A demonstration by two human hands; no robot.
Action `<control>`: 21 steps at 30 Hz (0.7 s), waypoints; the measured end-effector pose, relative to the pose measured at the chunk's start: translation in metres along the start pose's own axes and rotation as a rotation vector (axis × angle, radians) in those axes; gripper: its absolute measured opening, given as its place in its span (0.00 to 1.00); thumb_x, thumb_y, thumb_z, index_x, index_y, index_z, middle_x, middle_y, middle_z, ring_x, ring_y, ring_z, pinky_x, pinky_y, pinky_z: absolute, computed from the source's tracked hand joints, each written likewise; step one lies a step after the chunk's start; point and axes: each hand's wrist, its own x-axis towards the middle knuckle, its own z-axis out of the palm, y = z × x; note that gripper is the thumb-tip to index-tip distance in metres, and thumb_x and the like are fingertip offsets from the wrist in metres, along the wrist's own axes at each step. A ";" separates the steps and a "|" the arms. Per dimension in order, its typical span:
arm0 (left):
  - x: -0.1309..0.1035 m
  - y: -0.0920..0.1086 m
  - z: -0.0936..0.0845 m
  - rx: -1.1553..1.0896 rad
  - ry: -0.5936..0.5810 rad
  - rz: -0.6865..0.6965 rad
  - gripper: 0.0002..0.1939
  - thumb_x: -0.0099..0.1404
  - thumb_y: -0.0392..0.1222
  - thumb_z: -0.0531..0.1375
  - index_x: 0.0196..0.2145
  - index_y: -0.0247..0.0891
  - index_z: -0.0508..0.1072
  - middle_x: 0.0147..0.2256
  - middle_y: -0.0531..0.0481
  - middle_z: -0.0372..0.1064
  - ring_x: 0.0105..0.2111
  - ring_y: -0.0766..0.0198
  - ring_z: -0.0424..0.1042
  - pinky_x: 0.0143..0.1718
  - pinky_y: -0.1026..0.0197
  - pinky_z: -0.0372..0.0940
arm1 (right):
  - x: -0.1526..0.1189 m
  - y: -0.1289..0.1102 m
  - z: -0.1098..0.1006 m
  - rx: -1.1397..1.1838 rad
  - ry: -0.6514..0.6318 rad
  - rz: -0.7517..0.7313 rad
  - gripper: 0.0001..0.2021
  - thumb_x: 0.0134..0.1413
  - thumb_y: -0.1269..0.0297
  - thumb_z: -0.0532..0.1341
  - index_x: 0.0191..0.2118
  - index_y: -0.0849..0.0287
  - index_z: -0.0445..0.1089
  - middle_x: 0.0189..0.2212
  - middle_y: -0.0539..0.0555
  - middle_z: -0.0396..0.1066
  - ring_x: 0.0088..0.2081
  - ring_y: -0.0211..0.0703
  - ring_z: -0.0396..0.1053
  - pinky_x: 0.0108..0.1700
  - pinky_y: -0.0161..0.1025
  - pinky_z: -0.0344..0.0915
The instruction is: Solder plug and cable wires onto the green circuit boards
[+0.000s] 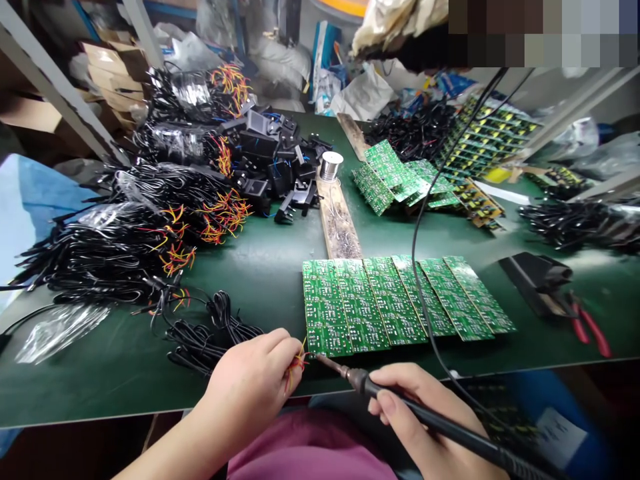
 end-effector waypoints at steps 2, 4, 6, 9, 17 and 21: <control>0.000 0.000 0.001 0.002 0.003 0.001 0.08 0.76 0.40 0.54 0.41 0.44 0.74 0.37 0.53 0.75 0.34 0.59 0.76 0.33 0.57 0.61 | 0.000 -0.001 -0.001 -0.011 0.000 0.009 0.08 0.74 0.56 0.60 0.45 0.49 0.77 0.31 0.47 0.80 0.31 0.41 0.81 0.34 0.31 0.78; -0.001 0.000 0.001 0.000 0.007 0.005 0.08 0.76 0.39 0.54 0.41 0.44 0.73 0.37 0.52 0.75 0.34 0.59 0.76 0.33 0.57 0.61 | 0.000 -0.002 -0.002 -0.029 0.002 0.001 0.07 0.73 0.57 0.61 0.45 0.48 0.77 0.32 0.47 0.81 0.31 0.41 0.81 0.35 0.32 0.78; -0.001 -0.001 0.002 -0.003 0.013 0.012 0.08 0.76 0.39 0.54 0.41 0.44 0.74 0.37 0.52 0.75 0.34 0.59 0.76 0.33 0.57 0.61 | 0.000 -0.004 -0.002 -0.047 0.021 -0.038 0.06 0.72 0.58 0.62 0.45 0.47 0.77 0.34 0.47 0.82 0.32 0.41 0.82 0.36 0.32 0.79; -0.001 -0.001 0.003 -0.008 0.019 0.019 0.08 0.76 0.39 0.54 0.42 0.44 0.74 0.37 0.52 0.75 0.34 0.59 0.76 0.33 0.58 0.61 | 0.001 -0.008 -0.001 -0.081 0.074 -0.077 0.06 0.72 0.59 0.62 0.46 0.46 0.77 0.37 0.47 0.82 0.36 0.42 0.82 0.39 0.33 0.80; 0.000 0.000 0.001 -0.008 0.022 0.024 0.09 0.76 0.39 0.55 0.40 0.43 0.74 0.36 0.53 0.74 0.33 0.59 0.75 0.32 0.56 0.61 | -0.002 -0.003 -0.001 -0.120 0.077 -0.092 0.06 0.72 0.57 0.62 0.46 0.44 0.77 0.38 0.45 0.82 0.36 0.41 0.82 0.40 0.31 0.79; 0.002 0.001 0.001 -0.008 0.026 0.024 0.09 0.76 0.39 0.55 0.40 0.43 0.75 0.36 0.53 0.75 0.33 0.59 0.75 0.32 0.56 0.62 | -0.002 -0.001 0.001 -0.121 0.085 -0.061 0.07 0.72 0.56 0.63 0.44 0.47 0.79 0.38 0.48 0.83 0.37 0.43 0.83 0.41 0.32 0.80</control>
